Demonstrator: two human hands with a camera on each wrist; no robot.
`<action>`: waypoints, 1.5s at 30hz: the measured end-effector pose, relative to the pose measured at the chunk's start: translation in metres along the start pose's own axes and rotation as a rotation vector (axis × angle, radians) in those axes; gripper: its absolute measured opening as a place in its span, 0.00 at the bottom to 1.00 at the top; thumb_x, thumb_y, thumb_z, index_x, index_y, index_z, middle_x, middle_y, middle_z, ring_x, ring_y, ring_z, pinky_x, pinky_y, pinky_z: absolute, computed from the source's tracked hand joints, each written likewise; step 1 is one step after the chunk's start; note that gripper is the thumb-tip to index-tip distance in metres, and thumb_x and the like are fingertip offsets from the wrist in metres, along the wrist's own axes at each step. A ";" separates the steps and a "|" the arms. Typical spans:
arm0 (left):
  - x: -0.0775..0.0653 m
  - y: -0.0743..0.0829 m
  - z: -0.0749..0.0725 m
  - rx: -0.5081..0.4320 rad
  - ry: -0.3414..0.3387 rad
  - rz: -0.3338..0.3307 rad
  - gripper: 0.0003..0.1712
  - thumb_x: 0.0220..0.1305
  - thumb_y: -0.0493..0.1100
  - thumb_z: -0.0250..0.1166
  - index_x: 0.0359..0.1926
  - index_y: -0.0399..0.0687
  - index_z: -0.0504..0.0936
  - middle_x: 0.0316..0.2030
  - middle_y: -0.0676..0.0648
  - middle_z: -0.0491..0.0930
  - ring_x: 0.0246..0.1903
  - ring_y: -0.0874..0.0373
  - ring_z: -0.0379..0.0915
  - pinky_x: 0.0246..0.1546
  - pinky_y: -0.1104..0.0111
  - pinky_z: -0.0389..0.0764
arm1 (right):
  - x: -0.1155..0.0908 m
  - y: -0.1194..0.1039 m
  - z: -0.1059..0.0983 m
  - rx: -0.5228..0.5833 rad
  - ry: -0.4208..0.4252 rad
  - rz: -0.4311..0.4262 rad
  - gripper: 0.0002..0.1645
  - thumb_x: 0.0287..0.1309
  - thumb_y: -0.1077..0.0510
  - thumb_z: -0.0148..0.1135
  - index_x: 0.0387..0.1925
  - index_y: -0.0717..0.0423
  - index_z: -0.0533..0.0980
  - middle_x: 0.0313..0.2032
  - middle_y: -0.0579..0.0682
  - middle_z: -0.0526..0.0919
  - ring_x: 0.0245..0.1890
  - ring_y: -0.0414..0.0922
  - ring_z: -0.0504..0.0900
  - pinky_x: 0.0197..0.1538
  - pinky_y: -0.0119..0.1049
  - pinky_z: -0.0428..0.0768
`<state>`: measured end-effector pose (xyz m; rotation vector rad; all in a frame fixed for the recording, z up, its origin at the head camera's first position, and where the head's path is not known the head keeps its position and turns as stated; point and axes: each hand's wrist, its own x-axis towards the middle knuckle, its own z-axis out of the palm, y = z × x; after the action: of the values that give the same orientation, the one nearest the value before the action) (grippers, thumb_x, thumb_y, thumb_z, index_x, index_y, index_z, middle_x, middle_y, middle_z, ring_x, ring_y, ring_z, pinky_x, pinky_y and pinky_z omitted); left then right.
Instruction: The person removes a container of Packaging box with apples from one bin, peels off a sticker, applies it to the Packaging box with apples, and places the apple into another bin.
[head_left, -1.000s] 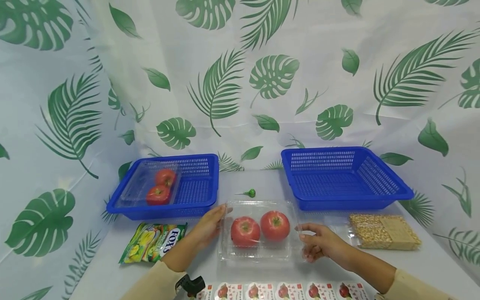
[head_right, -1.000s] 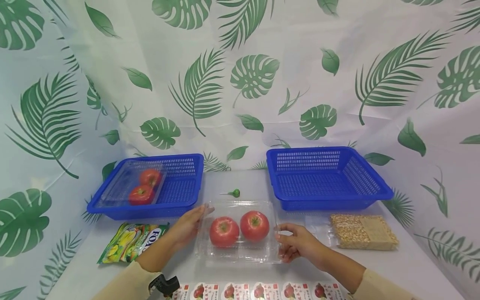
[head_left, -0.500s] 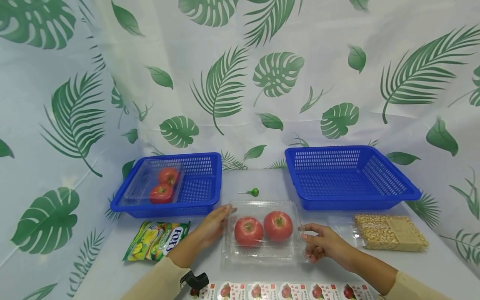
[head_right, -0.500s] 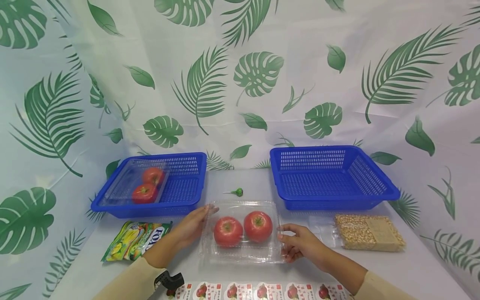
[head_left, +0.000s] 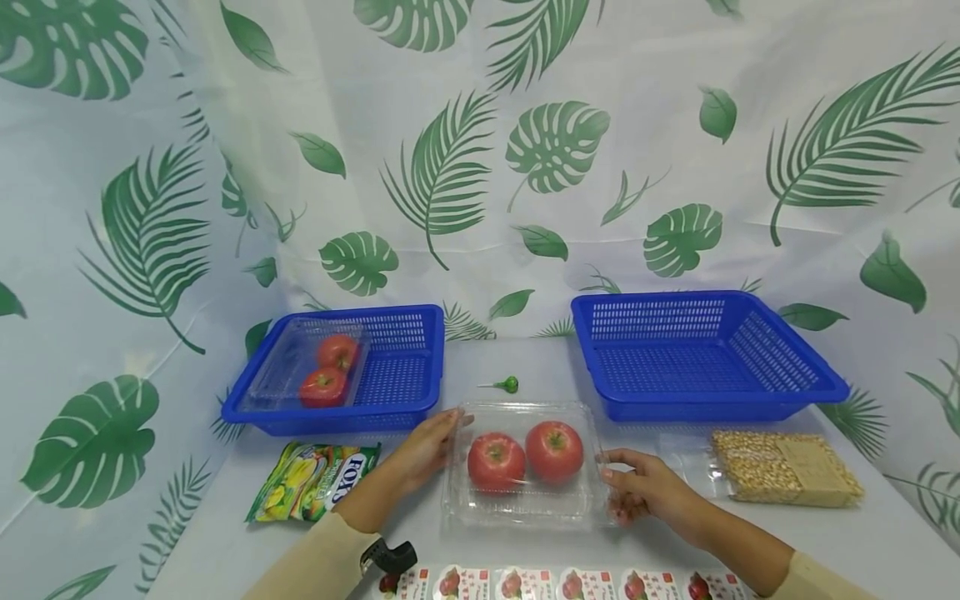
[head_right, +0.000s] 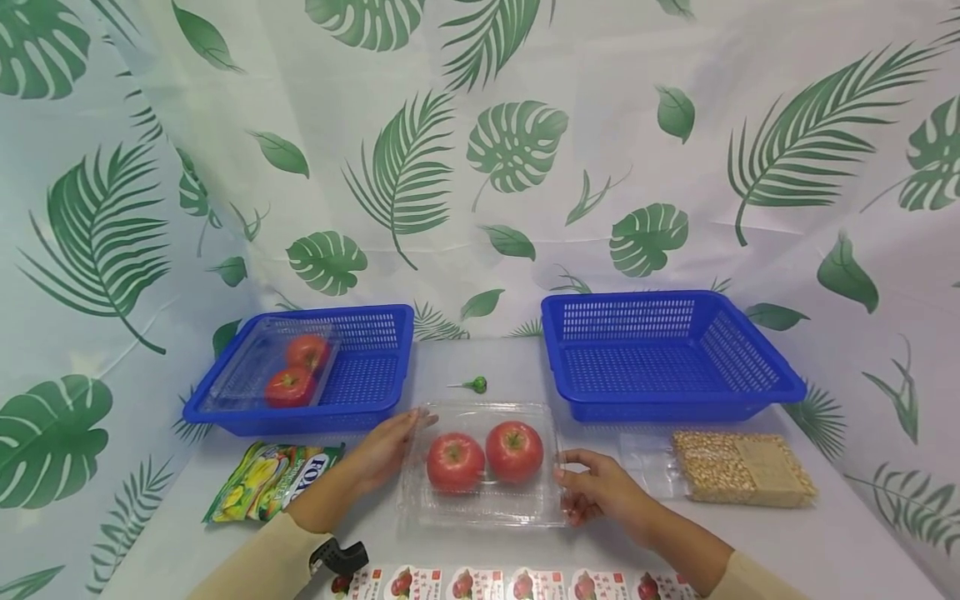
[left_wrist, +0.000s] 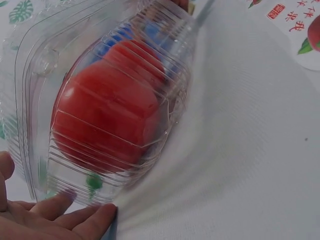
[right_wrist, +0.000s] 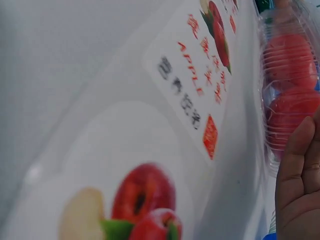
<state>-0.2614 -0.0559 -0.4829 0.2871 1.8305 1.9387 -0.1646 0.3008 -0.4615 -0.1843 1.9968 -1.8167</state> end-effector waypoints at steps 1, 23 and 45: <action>-0.001 0.000 -0.001 -0.001 0.002 -0.001 0.38 0.75 0.59 0.46 0.73 0.38 0.54 0.69 0.40 0.62 0.69 0.38 0.51 0.65 0.45 0.59 | 0.001 0.000 0.000 -0.013 0.007 0.000 0.38 0.71 0.51 0.53 0.67 0.75 0.54 0.25 0.55 0.81 0.23 0.45 0.81 0.33 0.43 0.84; -0.001 0.001 0.004 0.032 0.044 -0.005 0.41 0.73 0.62 0.49 0.71 0.35 0.57 0.67 0.36 0.63 0.67 0.38 0.56 0.64 0.47 0.62 | 0.006 -0.004 -0.006 -0.051 -0.030 -0.018 0.39 0.70 0.53 0.55 0.67 0.78 0.53 0.27 0.57 0.81 0.27 0.47 0.82 0.35 0.44 0.85; -0.006 -0.001 0.002 0.079 0.092 -0.020 0.40 0.74 0.61 0.46 0.71 0.34 0.56 0.67 0.35 0.63 0.67 0.38 0.56 0.65 0.49 0.61 | 0.005 -0.004 -0.005 -0.074 0.024 0.011 0.39 0.71 0.51 0.54 0.68 0.75 0.53 0.28 0.55 0.80 0.30 0.47 0.81 0.37 0.44 0.84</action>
<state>-0.2553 -0.0570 -0.4833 0.2073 1.9640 1.8980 -0.1714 0.3027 -0.4590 -0.1741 2.0792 -1.7481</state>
